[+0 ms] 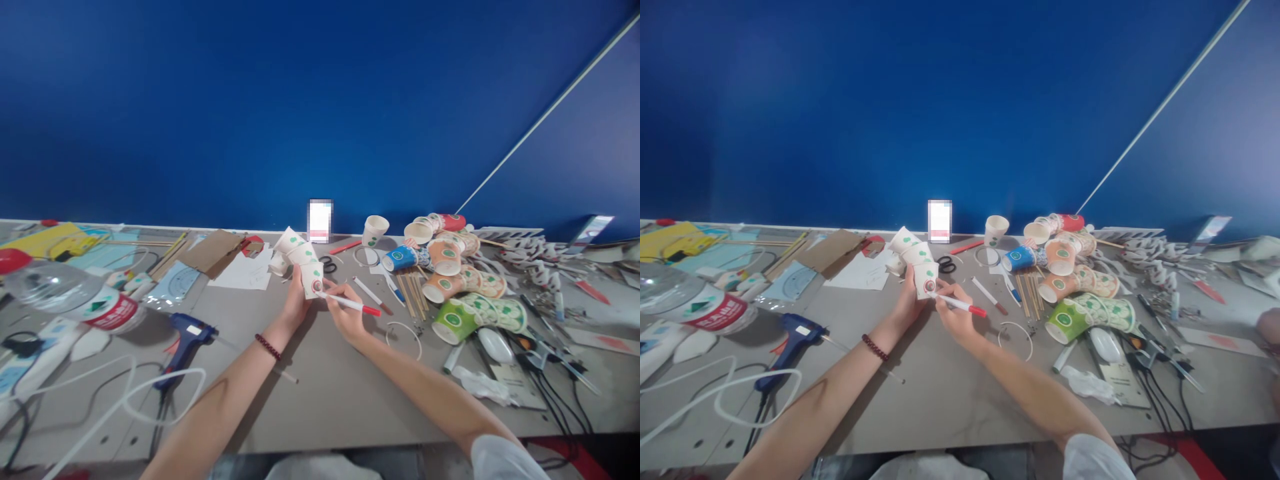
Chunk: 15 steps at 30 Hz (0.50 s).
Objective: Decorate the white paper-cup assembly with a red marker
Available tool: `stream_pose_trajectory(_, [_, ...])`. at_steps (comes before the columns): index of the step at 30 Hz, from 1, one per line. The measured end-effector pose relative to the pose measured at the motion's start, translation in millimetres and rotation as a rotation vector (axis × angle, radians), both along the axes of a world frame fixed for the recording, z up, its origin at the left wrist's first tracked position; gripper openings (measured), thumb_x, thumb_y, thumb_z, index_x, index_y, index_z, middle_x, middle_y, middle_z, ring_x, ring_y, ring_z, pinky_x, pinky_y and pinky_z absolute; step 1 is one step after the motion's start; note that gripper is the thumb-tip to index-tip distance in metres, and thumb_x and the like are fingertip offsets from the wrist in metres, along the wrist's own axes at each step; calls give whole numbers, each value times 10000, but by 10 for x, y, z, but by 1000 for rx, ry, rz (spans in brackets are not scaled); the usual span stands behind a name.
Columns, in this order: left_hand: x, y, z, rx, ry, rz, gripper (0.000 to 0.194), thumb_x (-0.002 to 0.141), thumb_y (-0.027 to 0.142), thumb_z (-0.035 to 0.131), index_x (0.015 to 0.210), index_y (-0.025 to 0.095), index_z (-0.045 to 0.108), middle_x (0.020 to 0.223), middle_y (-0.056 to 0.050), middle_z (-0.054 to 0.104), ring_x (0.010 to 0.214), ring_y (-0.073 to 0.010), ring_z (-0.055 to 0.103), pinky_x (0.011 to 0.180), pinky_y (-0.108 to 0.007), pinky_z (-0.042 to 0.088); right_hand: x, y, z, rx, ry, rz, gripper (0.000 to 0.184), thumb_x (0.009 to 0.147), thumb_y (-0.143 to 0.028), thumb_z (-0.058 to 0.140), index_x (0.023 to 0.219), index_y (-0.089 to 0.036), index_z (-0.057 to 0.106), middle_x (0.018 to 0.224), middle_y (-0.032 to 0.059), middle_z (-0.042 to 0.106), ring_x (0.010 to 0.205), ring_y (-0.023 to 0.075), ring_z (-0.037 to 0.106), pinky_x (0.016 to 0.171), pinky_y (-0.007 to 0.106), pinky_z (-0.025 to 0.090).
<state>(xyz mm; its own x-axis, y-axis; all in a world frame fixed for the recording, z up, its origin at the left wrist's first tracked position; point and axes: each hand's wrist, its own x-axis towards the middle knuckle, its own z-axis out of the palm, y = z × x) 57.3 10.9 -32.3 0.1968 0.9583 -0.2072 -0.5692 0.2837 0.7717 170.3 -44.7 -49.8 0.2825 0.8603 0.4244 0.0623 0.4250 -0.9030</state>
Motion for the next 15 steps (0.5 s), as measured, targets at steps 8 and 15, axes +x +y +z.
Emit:
stream_pose_trajectory(8, [5, 2, 6, -25, 12, 21, 594, 963, 684, 494, 1165, 173, 720, 1017, -111, 741, 911, -234, 687, 809, -337, 547, -1, -8, -19, -14, -23, 3, 287, 876, -525, 707, 777, -261, 654, 830, 74, 774, 1143, 348, 742, 887, 451, 610])
stream_pose_trajectory(15, [5, 1, 1, -11, -10, 22, 582, 947, 692, 529, 1164, 187, 720, 979, -84, 750, 889, -230, 688, 792, -322, 536, 5, -5, -43, -2, -38, -13, 278, 885, -509, 703, 788, -253, 658, 830, 80, 773, 1129, 349, 747, 853, 434, 610])
